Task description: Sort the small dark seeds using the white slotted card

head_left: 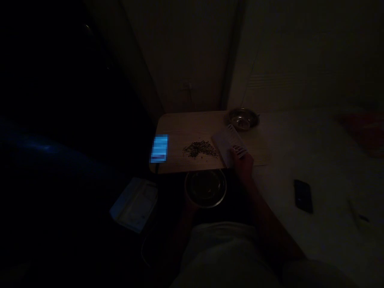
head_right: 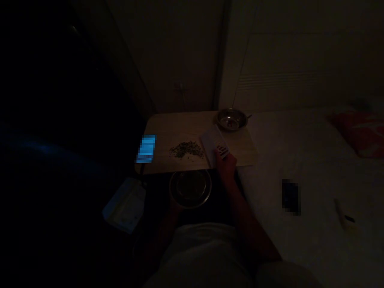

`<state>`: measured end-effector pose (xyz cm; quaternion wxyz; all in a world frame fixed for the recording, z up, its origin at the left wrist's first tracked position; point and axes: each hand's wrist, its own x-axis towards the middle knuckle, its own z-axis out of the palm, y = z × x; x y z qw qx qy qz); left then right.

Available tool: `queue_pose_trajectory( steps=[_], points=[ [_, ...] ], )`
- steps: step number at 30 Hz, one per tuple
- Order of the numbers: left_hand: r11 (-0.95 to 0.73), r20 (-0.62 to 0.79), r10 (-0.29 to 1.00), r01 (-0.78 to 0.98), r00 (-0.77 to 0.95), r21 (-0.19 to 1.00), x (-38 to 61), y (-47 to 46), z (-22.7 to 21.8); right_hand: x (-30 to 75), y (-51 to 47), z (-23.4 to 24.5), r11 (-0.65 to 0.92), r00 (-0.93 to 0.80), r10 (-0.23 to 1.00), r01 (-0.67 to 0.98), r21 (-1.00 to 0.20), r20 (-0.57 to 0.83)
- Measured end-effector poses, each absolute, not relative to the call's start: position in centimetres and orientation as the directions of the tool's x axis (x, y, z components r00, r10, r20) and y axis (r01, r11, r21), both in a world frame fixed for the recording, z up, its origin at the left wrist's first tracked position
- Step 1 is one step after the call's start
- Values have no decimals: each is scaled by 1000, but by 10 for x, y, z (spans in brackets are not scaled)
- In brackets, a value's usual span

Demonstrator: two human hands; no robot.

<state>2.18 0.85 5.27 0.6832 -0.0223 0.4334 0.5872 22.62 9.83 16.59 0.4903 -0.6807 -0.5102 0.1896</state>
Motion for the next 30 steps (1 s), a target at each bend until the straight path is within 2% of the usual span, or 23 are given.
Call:
queue_pose_trajectory(
  steps=[15,30],
  points=[
    [324,-609,789,-790,-78,520,25,8,62,214,102,156,-10,368,876,663,-749,313],
    [262,-556,822,-781,-128,567,23,9,60,182,113,146,107,235,894,714,-692,381]
  ],
)
